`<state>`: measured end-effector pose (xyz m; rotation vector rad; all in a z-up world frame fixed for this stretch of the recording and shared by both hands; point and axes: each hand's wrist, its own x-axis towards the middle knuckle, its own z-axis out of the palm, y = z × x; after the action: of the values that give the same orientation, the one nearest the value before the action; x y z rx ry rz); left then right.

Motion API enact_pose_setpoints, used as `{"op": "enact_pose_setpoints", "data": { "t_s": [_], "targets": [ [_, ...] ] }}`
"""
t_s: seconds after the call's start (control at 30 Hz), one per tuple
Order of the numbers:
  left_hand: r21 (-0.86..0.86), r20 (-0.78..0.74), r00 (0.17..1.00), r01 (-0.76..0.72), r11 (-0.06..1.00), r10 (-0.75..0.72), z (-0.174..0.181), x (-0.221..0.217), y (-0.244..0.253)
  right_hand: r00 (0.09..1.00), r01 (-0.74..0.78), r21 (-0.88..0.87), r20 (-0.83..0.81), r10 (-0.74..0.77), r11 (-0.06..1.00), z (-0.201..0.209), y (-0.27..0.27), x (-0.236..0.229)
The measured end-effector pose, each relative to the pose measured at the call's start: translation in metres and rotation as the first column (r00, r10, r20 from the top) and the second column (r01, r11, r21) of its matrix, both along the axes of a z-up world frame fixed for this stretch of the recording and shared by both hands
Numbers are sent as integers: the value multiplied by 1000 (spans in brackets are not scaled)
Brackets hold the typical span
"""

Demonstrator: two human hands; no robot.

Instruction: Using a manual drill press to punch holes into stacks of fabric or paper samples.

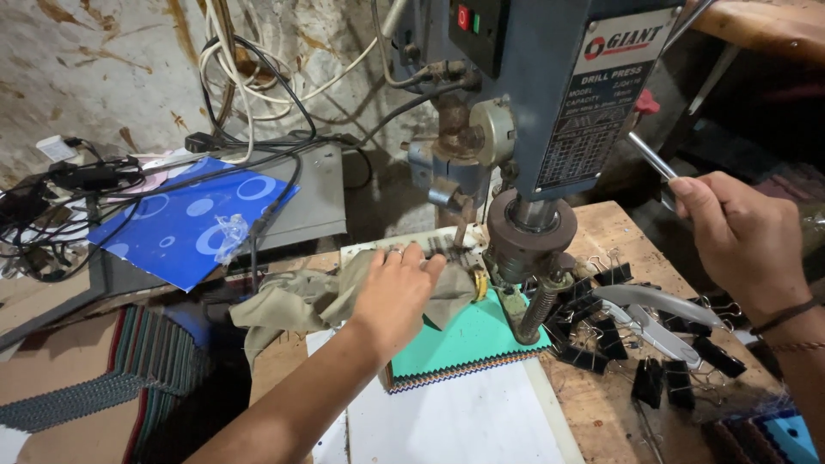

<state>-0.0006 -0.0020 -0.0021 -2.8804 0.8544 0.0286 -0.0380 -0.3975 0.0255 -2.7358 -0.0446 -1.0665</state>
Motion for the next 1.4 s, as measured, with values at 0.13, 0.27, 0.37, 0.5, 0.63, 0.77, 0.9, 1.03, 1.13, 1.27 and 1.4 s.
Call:
{"op": "enact_pose_setpoints", "data": {
  "t_s": [0.13, 0.27, 0.37, 0.5, 0.63, 0.77, 0.9, 1.03, 1.13, 1.27, 1.4],
  "targets": [
    [-11, -17, 1000, 8, 1000, -8, 0, 1, 1, 1000, -9, 24, -2, 9, 1000, 2, 3, -2],
    [-18, 52, 998, 28, 999, -27, -10, 4, 2, 1000, -30, 12, 9, 30, 999, 3, 3, -3],
    [3, 86, 996, 31, 1000, -31, -13, 5, 2, 999, -34, 0, 19, 34, 999, 2, 2, -2],
    [-9, 65, 998, 27, 1000, -26, -6, 2, 2, 1000, -14, 8, -2, 14, 1000, 2, 2, -2],
    [-135, -122, 992, -61, 989, 45, 24, -6, 8, 1000, -8, -7, -6, 8, 1000, 1, 2, -1],
    [-142, -257, 938, -276, 951, 233, 46, -7, 23, 1000, 10, 15, 6, -10, 1000, -1, 2, 0],
    [-349, -259, 915, -387, 853, 309, 43, 10, 57, 998, -41, 11, 40, 41, 999, -4, 3, 2],
    [-653, -485, 793, -609, 451, 370, 64, 20, 79, 1000, 11, -18, 24, -11, 1000, -13, -2, 6],
    [-870, -415, 807, -487, 77, 420, 44, 49, 104, 998, 4, -17, 57, -3, 1000, -19, -6, 9],
    [-897, -439, 791, -411, -163, 427, 40, 62, 115, 997, 2, -8, 81, -1, 1000, -20, -5, 10],
    [-968, -248, 916, -219, -125, 316, 13, 81, 120, 996, -34, 68, 88, 28, 997, -18, 5, 7]
  ]
}}
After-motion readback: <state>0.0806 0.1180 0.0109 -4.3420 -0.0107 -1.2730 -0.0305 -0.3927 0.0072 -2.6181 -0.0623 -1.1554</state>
